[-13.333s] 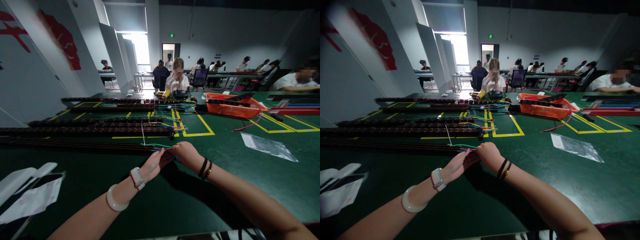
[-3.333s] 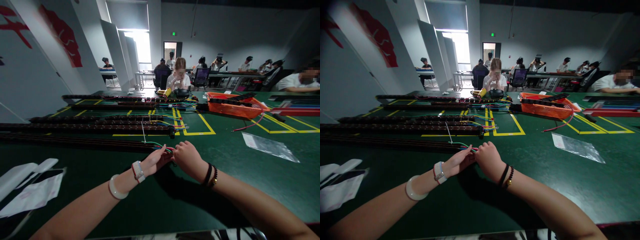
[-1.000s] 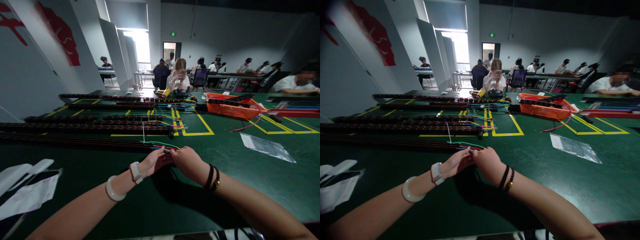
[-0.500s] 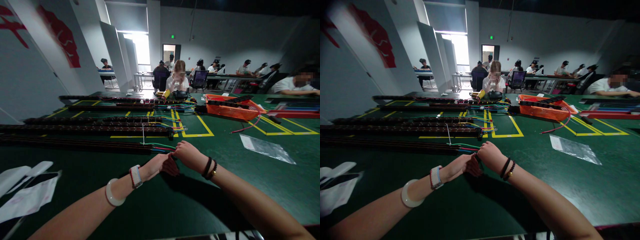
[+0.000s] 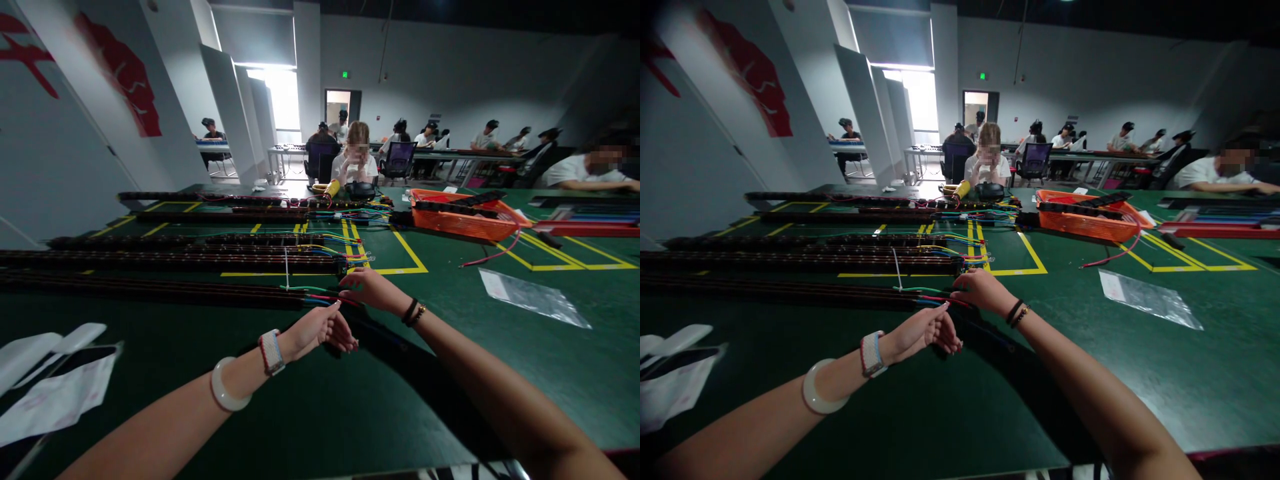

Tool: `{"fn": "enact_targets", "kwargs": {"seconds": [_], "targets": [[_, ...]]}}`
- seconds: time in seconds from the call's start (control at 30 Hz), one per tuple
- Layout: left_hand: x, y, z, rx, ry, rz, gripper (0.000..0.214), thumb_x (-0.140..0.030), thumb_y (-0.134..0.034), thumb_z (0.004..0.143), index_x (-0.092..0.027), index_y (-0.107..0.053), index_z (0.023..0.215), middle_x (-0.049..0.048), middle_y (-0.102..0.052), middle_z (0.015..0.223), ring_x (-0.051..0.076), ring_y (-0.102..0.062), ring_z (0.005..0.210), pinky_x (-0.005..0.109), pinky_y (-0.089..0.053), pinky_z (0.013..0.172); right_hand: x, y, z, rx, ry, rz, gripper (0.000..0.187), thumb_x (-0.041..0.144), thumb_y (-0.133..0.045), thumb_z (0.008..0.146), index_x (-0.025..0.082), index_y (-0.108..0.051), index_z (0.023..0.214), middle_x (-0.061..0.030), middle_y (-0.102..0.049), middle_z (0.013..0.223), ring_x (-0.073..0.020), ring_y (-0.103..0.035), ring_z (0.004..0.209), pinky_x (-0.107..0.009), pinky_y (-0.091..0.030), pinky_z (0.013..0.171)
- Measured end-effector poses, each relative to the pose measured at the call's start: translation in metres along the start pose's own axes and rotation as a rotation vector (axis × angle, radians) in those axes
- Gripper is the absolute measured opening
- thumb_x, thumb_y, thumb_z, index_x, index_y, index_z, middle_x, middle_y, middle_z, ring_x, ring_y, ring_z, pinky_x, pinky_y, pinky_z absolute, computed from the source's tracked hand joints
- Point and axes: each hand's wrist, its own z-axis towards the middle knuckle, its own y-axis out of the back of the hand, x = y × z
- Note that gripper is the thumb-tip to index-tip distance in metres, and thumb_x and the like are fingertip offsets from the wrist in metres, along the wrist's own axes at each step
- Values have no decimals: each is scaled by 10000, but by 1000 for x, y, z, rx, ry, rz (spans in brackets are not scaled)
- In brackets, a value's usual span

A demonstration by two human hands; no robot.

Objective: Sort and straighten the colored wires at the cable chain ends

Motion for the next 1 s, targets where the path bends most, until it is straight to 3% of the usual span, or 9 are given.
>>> {"fn": "enact_targets", "kwargs": {"seconds": [0.17, 0.33, 0.6, 0.83, 1.0], "targets": [[-4, -3, -1, -10, 18, 36, 523, -514, -370, 892, -99, -653, 746, 159, -713, 823, 231, -679, 788, 355, -491, 752, -19, -25, 9, 85, -87, 258, 396, 475, -541, 844, 138, -660, 1014, -67, -671, 930, -138, -596, 803, -219, -428, 666], [-6, -5, -1, -38, 38, 34, 527, -547, -420, 860, -91, -647, 725, 154, -713, 795, 226, -677, 770, 347, -489, 734, -21, -44, 17, 179, -77, 353, 364, 453, -537, 850, 131, -675, 949, -56, -671, 869, -136, -586, 743, -221, -414, 645], [-7, -7, -1, -51, 39, 46, 551, -554, -379, 875, -94, -643, 727, 149, -710, 796, 223, -676, 768, 349, -489, 741, -13, -42, 14, 213, -61, 373, 288, 377, -531, 848, 126, -668, 886, -29, -645, 784, -126, -546, 683, -223, -390, 616], [-1, 0, 4, -61, 38, -80, 489, -483, -395, 896, -61, -639, 855, 205, -697, 920, 242, -672, 853, 398, -468, 862, 0, -38, 8, 156, -30, 130, 159, 231, -553, 810, 122, -663, 771, -6, -616, 658, -85, -460, 558, -214, -309, 533], [2, 1, 8, -81, 14, -244, 512, -475, -319, 925, -65, -619, 986, 193, -677, 1014, 231, -658, 914, 413, -434, 936, 18, -34, 4, -12, 114, -323, 229, 266, -545, 854, 149, -657, 692, -45, -646, 691, -138, -517, 668, -297, -339, 707]]}}
